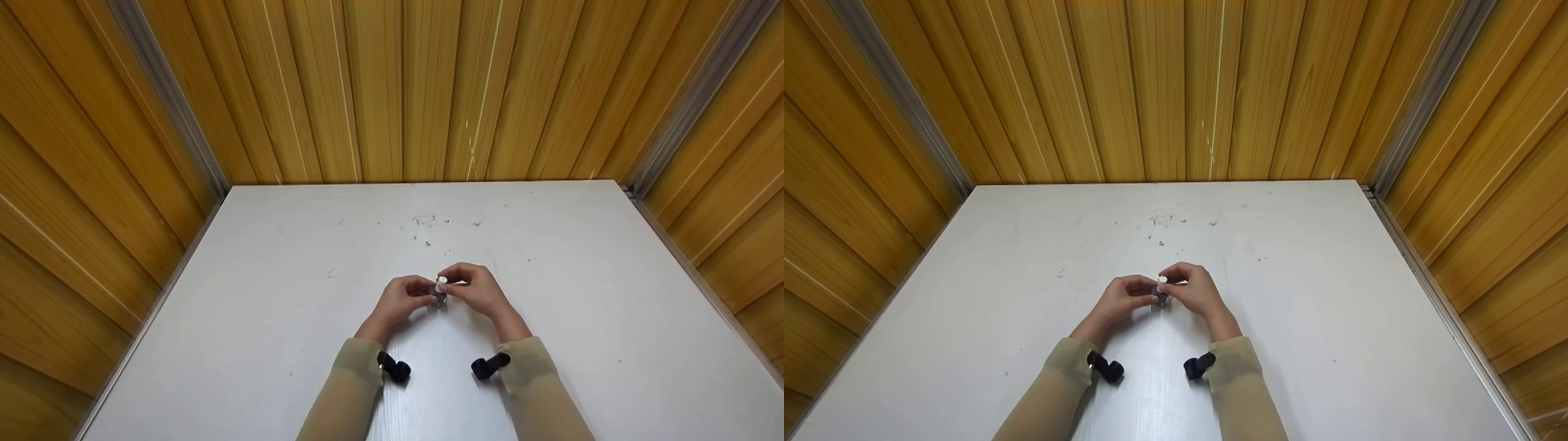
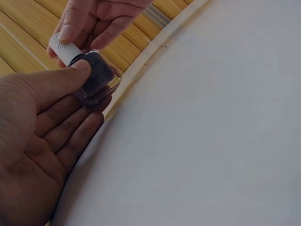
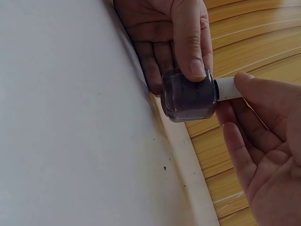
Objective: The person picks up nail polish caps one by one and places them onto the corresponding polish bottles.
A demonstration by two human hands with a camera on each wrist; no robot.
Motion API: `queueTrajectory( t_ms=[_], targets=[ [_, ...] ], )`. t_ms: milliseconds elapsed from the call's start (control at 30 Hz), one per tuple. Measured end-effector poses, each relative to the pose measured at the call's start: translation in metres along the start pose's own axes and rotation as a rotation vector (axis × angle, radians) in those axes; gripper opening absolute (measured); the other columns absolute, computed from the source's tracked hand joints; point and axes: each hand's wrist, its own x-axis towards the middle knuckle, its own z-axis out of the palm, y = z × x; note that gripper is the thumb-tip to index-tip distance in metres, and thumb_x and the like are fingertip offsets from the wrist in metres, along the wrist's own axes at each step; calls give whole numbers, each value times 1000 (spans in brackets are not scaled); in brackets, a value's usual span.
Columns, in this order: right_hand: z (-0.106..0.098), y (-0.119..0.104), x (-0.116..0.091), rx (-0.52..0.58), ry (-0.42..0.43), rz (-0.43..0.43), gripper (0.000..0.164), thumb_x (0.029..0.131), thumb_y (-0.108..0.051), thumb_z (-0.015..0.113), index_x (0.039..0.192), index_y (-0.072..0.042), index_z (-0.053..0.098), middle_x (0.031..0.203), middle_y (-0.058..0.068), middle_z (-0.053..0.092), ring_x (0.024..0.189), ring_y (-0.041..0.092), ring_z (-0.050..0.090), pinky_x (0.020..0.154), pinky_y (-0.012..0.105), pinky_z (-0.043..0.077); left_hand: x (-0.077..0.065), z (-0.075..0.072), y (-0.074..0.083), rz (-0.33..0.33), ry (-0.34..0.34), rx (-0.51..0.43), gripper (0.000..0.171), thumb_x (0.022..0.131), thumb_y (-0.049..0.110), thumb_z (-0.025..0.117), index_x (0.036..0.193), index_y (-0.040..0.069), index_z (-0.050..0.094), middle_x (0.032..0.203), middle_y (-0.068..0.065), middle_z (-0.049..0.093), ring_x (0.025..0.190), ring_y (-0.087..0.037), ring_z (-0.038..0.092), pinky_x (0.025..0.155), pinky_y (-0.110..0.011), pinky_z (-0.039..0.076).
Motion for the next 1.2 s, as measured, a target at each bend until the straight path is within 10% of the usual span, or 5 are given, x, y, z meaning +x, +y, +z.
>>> queueTrajectory(
  t_ms=[200, 467, 967, 1200],
  targets=[
    [0, -27, -10, -17, 22, 8, 24, 89, -2, 77, 109, 11, 69, 104, 24, 73, 96, 20, 68, 79, 17, 54, 0, 0, -1, 6, -2, -6, 22, 89, 0, 77, 110, -3, 74, 110, -20, 77, 103, -30, 76, 85, -25, 58],
    [-3, 8, 2, 58, -41, -19, 33, 92, -6, 75, 122, 5, 70, 122, 23, 72, 115, 34, 68, 86, 17, 55, 0, 1, -1, -14, 12, 3, 23, 88, 1, 78, 111, -2, 75, 111, -19, 77, 105, -31, 75, 86, -26, 58],
    [1, 10, 3, -7, 30, 30, 25, 88, -13, 82, 108, 0, 73, 105, 14, 75, 100, 18, 68, 85, 22, 56, 1, 0, -1, -26, 0, 31, 22, 89, 5, 79, 110, 2, 76, 108, -13, 79, 100, -20, 76, 86, -24, 57],
    [-3, 10, 3, 22, -16, 0, 34, 91, -9, 77, 122, 3, 70, 121, 20, 73, 115, 33, 68, 95, 27, 58, 1, 0, -1, -28, 9, 26, 22, 88, 3, 79, 109, 1, 76, 108, -14, 79, 100, -21, 77, 86, -24, 57]
  ],
)
